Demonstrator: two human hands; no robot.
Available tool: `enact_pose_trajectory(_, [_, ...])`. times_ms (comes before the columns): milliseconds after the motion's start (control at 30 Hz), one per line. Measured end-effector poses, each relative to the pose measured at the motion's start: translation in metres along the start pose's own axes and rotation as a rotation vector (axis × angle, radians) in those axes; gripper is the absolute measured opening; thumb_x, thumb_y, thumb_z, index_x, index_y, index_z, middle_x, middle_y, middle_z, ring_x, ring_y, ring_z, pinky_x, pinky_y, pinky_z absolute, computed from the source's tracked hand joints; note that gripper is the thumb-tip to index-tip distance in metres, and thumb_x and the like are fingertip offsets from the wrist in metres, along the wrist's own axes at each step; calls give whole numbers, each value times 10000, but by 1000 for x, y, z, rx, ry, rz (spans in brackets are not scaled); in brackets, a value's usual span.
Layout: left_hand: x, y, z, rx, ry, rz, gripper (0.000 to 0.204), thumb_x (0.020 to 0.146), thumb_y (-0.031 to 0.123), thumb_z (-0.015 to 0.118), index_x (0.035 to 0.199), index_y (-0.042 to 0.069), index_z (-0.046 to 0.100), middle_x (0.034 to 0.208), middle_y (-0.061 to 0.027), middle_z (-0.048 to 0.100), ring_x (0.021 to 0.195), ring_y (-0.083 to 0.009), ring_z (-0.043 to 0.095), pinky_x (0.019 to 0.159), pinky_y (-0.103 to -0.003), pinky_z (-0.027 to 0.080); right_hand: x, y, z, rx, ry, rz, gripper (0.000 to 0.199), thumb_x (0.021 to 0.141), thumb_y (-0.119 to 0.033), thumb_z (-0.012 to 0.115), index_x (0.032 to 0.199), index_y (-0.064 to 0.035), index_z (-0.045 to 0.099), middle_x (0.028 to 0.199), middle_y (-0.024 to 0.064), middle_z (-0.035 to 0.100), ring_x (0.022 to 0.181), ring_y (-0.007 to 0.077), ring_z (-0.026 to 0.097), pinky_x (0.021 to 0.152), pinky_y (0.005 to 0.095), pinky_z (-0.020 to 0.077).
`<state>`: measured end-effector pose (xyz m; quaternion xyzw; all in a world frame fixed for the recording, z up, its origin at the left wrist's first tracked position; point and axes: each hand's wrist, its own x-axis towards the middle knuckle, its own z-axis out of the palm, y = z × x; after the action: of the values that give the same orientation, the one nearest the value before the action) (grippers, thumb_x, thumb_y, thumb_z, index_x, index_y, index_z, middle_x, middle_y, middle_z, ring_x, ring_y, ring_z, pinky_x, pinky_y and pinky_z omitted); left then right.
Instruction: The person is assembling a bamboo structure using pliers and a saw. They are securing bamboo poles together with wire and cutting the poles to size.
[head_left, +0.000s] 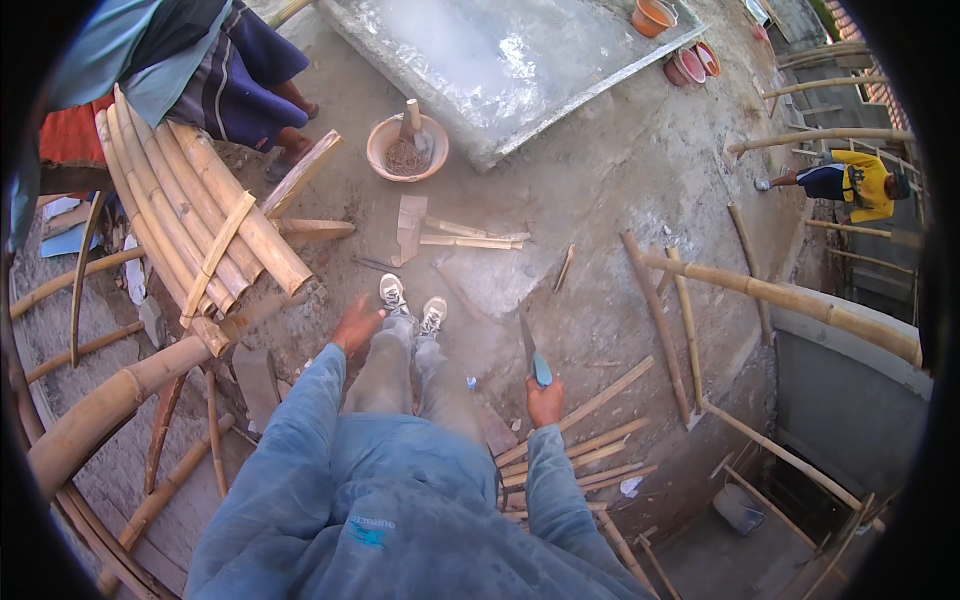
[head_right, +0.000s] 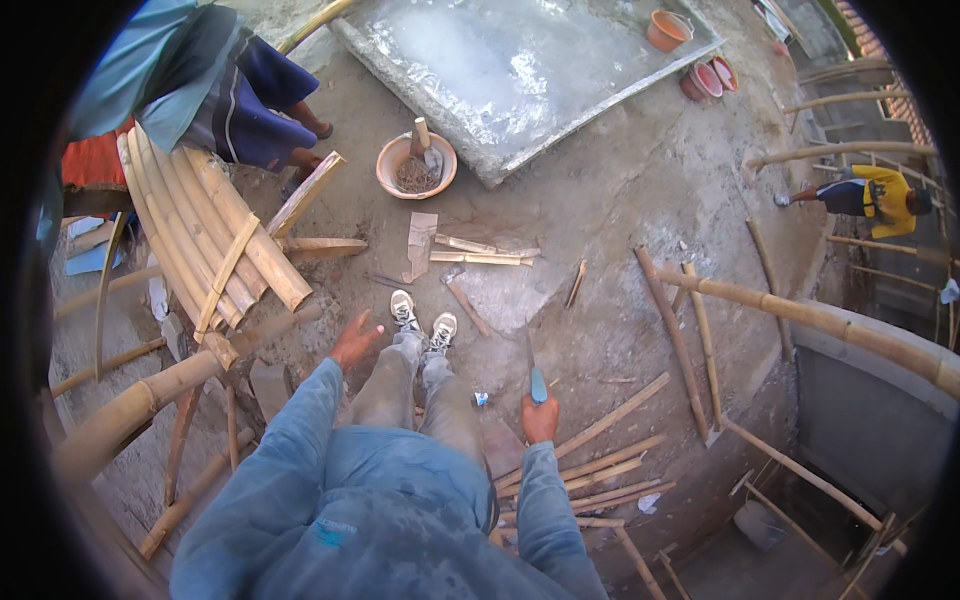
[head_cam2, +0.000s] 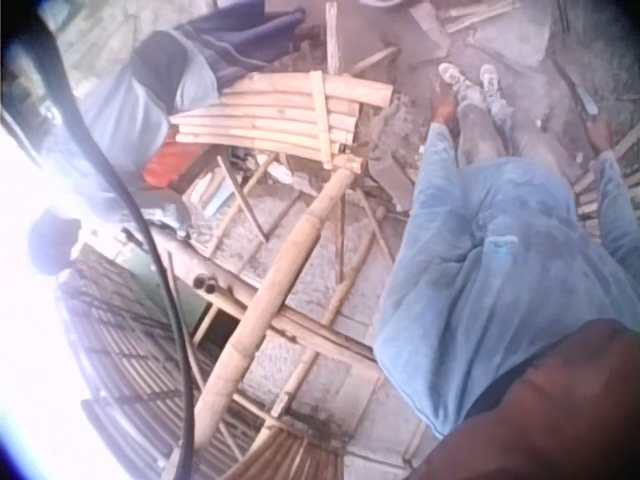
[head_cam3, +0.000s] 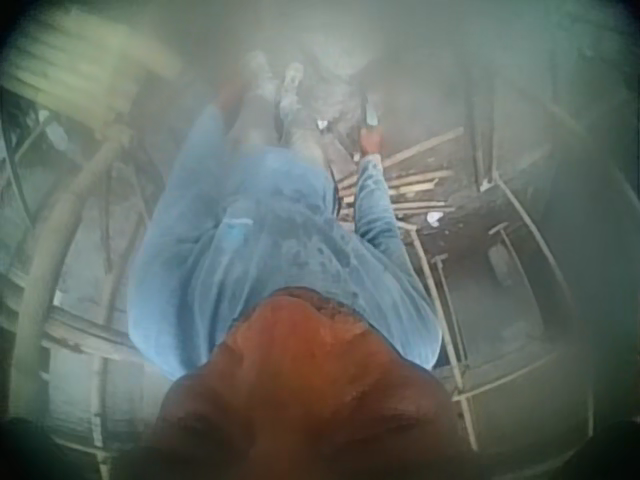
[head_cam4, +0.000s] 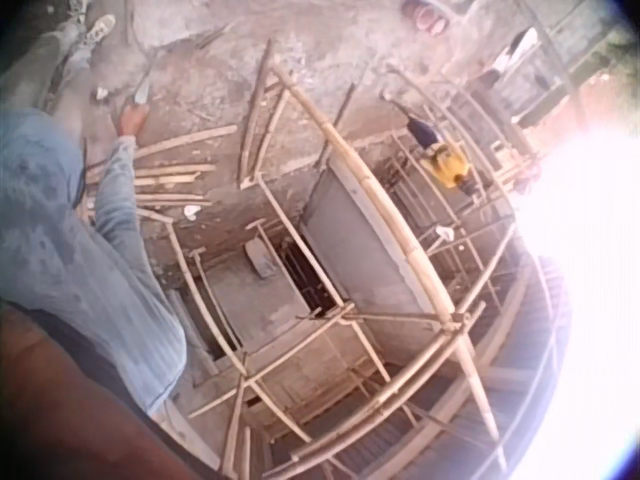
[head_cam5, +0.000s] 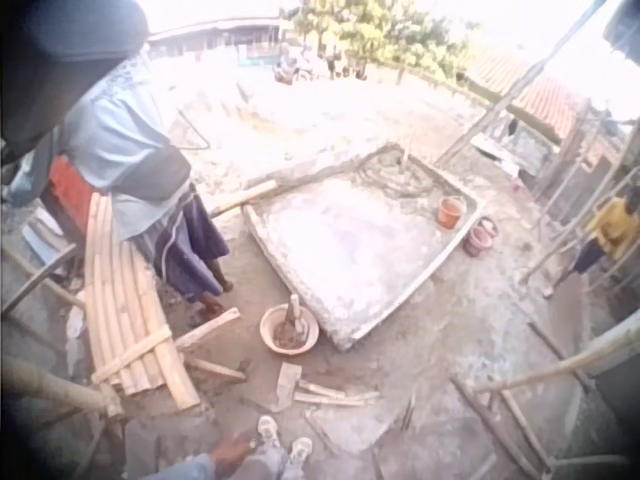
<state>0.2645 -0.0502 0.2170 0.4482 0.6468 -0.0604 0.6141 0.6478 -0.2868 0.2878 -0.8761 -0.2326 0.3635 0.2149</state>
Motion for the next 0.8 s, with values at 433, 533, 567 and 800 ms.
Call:
enact_pose_trajectory(433, [8,-91,64,444,-429,-87,902,1037,646,508,1688,67,277,1722,-261,290,1609,-409,252,1316,-464,229,170,-87,4,-511,-79,-150,736,928,-150,737,1611,-164,462,1188,293,733,1098,491,701,935,562,556])
enact_pose_trajectory(533, [14,-85,89,393,-352,-153,966,1007,644,562,1717,110,183,1743,-218,267,1605,-420,253,1313,-463,248,228,-109,14,-642,-92,-138,748,929,-159,739,1615,-209,446,1232,262,731,1110,475,702,952,562,559])
enact_pose_trajectory(567, [17,-79,102,361,-255,-189,989,993,636,592,1720,121,164,1751,-216,244,1605,-429,246,1308,-468,260,254,-111,22,-674,-85,-156,742,929,-156,737,1611,-206,449,1243,253,730,1111,468,705,952,558,562])
enact_pose_trajectory(800, [27,24,202,215,123,-699,1054,905,541,771,1704,155,202,1727,-251,249,1554,-507,299,1269,-538,325,413,-66,91,-915,-25,-288,764,922,-113,718,1621,-184,420,1289,193,719,1096,416,729,919,528,581])
